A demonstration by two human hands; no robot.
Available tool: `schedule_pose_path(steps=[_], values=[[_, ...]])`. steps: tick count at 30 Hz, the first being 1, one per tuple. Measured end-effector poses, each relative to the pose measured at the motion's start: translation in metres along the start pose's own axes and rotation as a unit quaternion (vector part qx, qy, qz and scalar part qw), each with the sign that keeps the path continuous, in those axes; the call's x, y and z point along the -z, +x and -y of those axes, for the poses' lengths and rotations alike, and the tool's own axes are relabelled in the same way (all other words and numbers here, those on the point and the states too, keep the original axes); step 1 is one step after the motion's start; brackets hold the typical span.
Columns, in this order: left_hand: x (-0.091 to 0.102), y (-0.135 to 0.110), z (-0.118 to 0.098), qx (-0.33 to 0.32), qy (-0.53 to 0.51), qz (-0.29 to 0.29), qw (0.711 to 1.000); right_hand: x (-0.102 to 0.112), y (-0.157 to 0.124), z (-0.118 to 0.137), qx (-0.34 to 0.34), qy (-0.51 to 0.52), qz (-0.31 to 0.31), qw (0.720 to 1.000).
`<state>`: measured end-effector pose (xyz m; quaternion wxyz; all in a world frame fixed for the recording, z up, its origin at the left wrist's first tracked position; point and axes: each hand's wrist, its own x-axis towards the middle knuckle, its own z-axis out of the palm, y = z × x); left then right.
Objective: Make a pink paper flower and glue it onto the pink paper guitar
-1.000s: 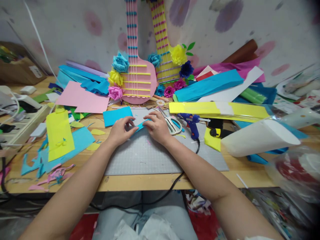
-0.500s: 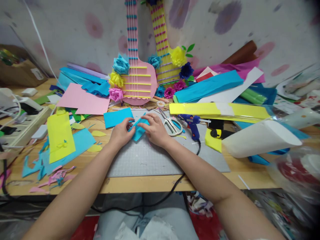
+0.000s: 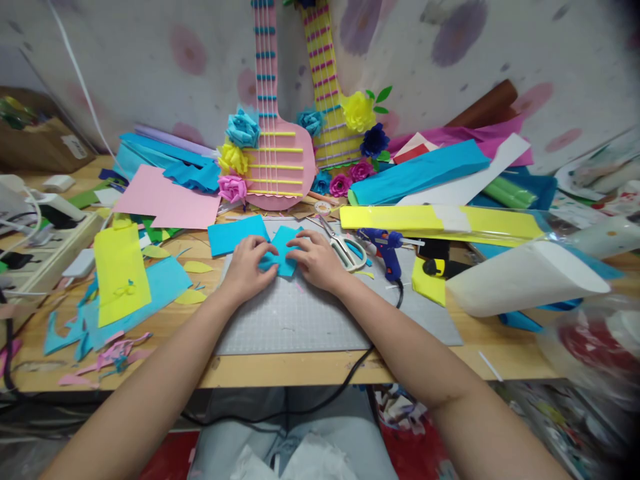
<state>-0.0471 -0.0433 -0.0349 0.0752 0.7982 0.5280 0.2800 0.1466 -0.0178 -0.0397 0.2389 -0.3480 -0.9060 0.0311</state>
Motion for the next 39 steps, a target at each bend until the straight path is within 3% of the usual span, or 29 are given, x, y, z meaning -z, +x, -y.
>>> schedule_pose_path(steps=[3,6,13,20,39], values=[[-0.003,-0.005,0.001,-0.011,0.026,0.032,0.999,0.0,-0.004,0.001,0.056,0.025,0.022,0.998],[-0.005,-0.007,0.002,-0.01,0.04,0.049,0.998,-0.001,-0.006,0.001,0.062,0.054,0.041,0.996],[-0.004,-0.006,0.001,0.006,0.047,0.057,0.997,-0.005,-0.004,-0.001,-0.011,0.111,0.035,0.993],[-0.005,-0.006,0.0,0.018,0.046,0.058,0.997,-0.014,-0.002,0.005,-0.137,0.099,0.024,0.985],[-0.006,-0.004,0.002,0.022,0.045,0.065,0.997,-0.019,0.002,0.015,-0.191,0.049,0.008,0.98]])
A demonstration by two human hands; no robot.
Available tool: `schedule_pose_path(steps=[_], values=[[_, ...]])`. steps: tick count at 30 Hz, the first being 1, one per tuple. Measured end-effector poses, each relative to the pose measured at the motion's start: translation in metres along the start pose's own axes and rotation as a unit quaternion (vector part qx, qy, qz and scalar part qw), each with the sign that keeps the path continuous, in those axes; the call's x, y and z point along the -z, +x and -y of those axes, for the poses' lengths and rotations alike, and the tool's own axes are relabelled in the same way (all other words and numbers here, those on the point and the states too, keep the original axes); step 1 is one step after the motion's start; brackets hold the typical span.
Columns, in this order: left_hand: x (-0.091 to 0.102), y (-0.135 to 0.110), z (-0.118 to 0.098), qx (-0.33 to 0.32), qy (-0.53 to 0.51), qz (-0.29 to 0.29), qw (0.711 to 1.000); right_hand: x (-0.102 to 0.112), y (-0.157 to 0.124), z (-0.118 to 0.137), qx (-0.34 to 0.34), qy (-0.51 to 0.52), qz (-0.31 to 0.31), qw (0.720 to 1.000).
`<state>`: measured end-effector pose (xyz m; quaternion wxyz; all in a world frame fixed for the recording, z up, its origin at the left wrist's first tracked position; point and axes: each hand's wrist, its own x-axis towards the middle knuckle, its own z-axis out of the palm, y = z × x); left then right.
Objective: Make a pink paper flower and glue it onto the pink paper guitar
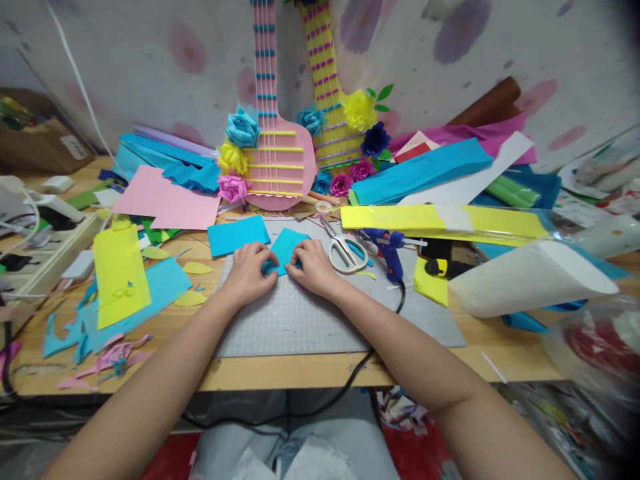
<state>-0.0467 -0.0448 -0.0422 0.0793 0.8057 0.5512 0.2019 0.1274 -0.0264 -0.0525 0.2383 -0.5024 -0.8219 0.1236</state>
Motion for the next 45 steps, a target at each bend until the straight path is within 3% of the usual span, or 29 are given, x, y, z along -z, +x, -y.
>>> schedule_pose_path(steps=[7,25,29,37,45], values=[[-0.003,0.004,-0.002,0.004,0.006,-0.02,1.0,-0.003,-0.001,-0.001,0.006,-0.006,-0.013,1.0],[-0.004,0.005,-0.001,-0.019,-0.007,0.005,1.0,0.002,-0.005,0.001,0.014,-0.043,0.016,0.999],[-0.003,0.006,-0.002,-0.014,-0.013,0.007,1.0,0.007,-0.007,-0.002,0.035,-0.038,-0.006,0.999],[-0.002,0.008,-0.005,-0.005,-0.022,0.005,1.0,0.018,-0.009,-0.012,0.014,-0.059,-0.051,0.997],[-0.007,0.011,-0.009,0.004,-0.012,-0.004,1.0,0.007,-0.007,-0.008,0.044,-0.036,-0.046,0.997]])
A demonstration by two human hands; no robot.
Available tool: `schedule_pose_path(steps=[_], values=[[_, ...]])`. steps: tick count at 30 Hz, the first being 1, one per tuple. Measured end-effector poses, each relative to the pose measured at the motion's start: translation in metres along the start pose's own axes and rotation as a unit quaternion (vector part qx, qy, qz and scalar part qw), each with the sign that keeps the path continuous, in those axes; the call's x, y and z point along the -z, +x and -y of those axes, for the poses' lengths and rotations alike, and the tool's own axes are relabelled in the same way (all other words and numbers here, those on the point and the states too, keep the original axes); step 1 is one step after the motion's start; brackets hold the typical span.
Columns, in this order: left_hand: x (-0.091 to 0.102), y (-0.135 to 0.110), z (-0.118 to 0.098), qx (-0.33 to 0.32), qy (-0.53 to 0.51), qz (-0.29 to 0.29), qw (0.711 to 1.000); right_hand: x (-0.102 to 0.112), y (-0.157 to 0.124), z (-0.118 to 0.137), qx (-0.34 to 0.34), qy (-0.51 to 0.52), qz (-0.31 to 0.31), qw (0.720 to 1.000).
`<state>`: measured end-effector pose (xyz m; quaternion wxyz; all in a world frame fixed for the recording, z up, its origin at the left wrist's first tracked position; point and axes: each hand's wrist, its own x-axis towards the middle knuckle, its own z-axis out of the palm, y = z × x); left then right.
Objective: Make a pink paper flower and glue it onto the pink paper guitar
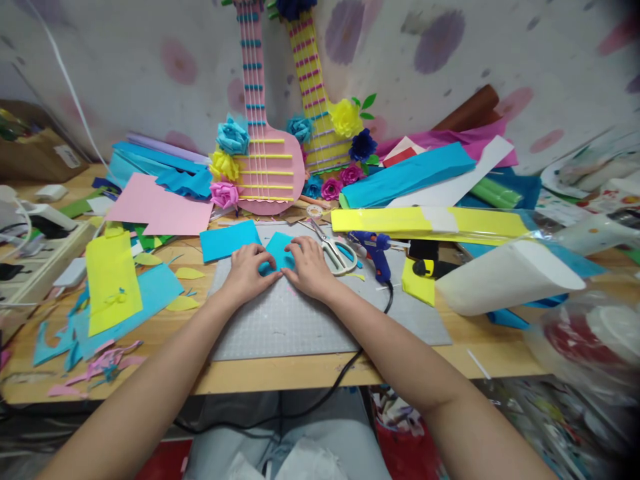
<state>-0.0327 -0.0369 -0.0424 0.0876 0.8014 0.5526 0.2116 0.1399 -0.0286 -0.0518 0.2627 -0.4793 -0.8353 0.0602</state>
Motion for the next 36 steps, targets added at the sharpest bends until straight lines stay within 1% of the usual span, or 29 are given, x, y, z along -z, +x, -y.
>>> schedule_pose_path(steps=[5,9,12,16,18,21,24,26,28,30,32,36], values=[[0.008,-0.002,0.003,0.008,-0.006,0.042,0.999,-0.001,0.0,-0.002,-0.006,-0.007,0.007,1.0],[0.016,-0.005,0.009,-0.01,-0.016,0.072,0.997,0.0,-0.001,0.001,-0.013,-0.007,0.012,1.0],[0.019,-0.007,0.013,-0.015,-0.025,0.069,0.997,0.0,-0.001,0.002,-0.014,-0.003,0.008,1.0],[0.017,-0.004,0.013,0.041,-0.092,0.014,0.995,0.001,0.001,0.004,0.011,0.02,-0.009,1.0],[0.016,0.002,0.011,0.072,-0.099,0.011,0.992,0.002,0.003,0.004,0.015,0.043,-0.024,0.999],[0.017,0.015,0.006,0.117,-0.05,0.045,0.991,0.004,0.005,-0.001,-0.006,0.071,-0.059,0.996],[0.019,0.029,0.0,0.18,0.005,0.075,0.981,0.006,0.005,-0.009,-0.028,0.088,-0.086,0.992],[0.019,0.036,-0.004,0.22,0.023,0.091,0.971,0.008,0.005,-0.012,-0.039,0.094,-0.092,0.99],[0.018,0.04,-0.006,0.246,0.028,0.106,0.963,0.01,0.004,-0.014,-0.046,0.096,-0.094,0.99],[0.017,0.043,-0.006,0.257,0.028,0.108,0.96,0.012,0.003,-0.015,-0.05,0.096,-0.095,0.99],[0.016,0.044,-0.006,0.257,0.012,0.095,0.962,0.013,0.003,-0.014,-0.054,0.097,-0.093,0.99],[0.016,0.042,-0.009,0.25,-0.09,0.03,0.964,0.014,0.003,-0.013,-0.058,0.107,-0.093,0.988]])
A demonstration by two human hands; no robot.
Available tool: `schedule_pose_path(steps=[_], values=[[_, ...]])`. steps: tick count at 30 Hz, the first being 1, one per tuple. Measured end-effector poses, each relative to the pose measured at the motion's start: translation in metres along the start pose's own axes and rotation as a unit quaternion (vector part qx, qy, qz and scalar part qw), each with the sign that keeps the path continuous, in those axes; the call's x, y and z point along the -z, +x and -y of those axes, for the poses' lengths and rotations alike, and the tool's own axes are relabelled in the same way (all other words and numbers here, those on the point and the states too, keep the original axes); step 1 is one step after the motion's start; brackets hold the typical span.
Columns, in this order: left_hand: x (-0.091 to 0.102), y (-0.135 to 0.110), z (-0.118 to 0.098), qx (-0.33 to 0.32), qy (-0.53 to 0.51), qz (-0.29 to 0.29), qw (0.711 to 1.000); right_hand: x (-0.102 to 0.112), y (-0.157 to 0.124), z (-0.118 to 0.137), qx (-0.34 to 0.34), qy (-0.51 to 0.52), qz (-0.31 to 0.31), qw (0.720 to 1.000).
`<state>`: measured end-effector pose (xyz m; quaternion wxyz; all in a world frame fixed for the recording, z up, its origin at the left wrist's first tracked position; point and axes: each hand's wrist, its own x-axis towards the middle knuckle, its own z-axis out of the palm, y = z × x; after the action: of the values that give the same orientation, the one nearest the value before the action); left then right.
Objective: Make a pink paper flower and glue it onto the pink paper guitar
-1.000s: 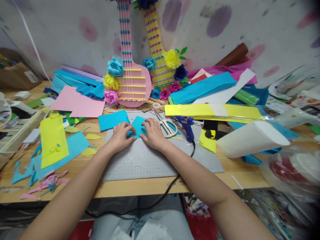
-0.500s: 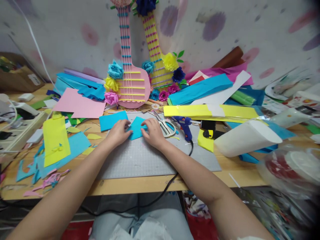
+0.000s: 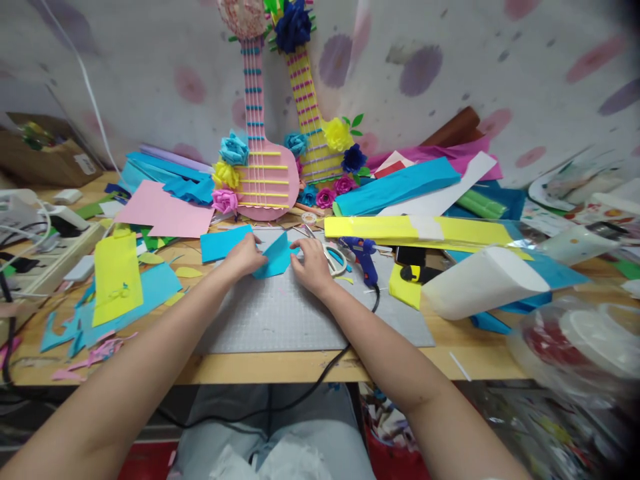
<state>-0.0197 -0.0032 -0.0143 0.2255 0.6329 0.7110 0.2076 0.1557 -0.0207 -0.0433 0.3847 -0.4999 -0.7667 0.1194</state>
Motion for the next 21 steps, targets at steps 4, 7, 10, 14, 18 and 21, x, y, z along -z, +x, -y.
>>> schedule_pose_path(steps=[4,7,10,14,18,21], values=[[-0.005,-0.007,-0.003,0.042,-0.169,-0.058,0.983,0.0,0.0,0.0,0.005,0.022,-0.021,1.0],[-0.016,-0.011,-0.006,0.116,-0.3,-0.092,0.942,-0.002,0.0,-0.001,-0.002,0.048,-0.042,0.998],[-0.027,-0.013,-0.007,0.16,-0.424,-0.092,0.887,-0.007,-0.001,-0.003,-0.048,0.114,-0.04,0.992],[-0.035,-0.017,-0.007,0.166,-0.508,-0.093,0.84,-0.018,0.0,-0.006,-0.151,0.246,-0.025,0.957],[-0.036,-0.025,-0.009,0.148,-0.53,-0.087,0.831,-0.025,0.003,-0.006,-0.242,0.393,0.002,0.887],[-0.034,-0.032,-0.01,0.111,-0.537,-0.063,0.834,-0.025,0.004,-0.004,-0.266,0.428,0.005,0.864]])
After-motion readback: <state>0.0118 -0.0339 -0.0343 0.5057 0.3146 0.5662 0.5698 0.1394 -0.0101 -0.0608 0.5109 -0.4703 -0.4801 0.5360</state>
